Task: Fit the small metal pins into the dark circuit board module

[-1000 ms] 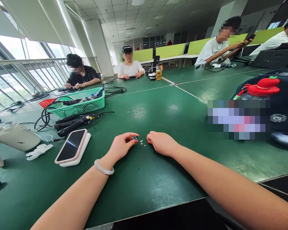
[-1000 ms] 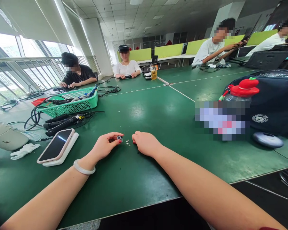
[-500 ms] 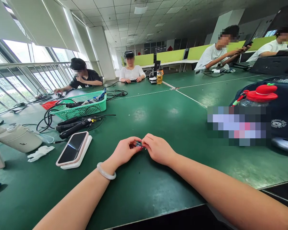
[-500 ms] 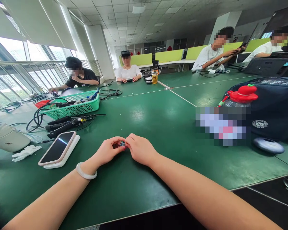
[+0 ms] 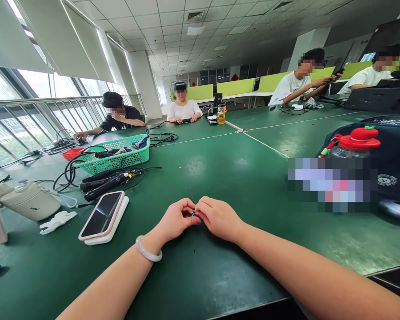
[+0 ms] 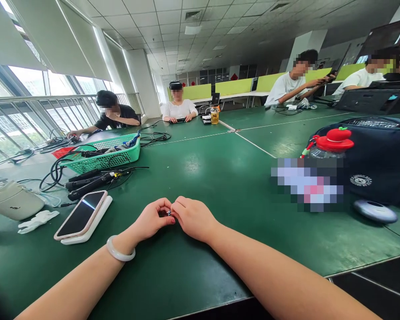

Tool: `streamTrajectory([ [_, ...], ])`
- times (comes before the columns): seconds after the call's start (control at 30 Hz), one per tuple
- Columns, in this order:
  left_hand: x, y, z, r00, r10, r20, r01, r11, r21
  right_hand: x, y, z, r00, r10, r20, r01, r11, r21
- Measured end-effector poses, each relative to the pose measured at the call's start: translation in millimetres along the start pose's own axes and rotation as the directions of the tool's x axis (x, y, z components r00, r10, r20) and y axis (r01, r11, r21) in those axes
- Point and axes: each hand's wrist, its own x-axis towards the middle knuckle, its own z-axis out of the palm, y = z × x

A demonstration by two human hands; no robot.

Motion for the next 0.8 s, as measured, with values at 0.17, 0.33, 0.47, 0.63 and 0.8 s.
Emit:
streamTrajectory([
  [0.17,-0.5,2.1,0.3,1.0,-0.01,-0.021,0.01,1.0,0.013,0.2,-0.9,-0.3,1.0,0.0,0.017,0.0,1.0,-0.028],
  [0.33,-1.2,2.0,-0.2,0.999,-0.005,-0.042,0.007,0.999,0.054,0.7,-1.1,-0.3,0.999,0.001,0.04,0.001,0.997,-0.071],
  [0.47,-0.7,0.3,-1.6,0.999,-0.002,-0.041,0.005,0.997,0.082,0.0,-0.2,-3.1,0.998,0.001,0.063,0.001,0.999,-0.041],
  [0.63,0.4,-3.0,-4.7,0.998,0.0,-0.065,0.007,0.994,0.107,-2.4,2.4,-7.6,0.997,0.003,0.077,-0.006,0.999,0.038],
  [0.8,0.9,-3.5,-5.6,0.998,-0.002,-0.07,0.009,0.995,0.104,-3.3,2.9,-7.3,0.996,0.003,0.091,-0.009,0.998,0.07],
])
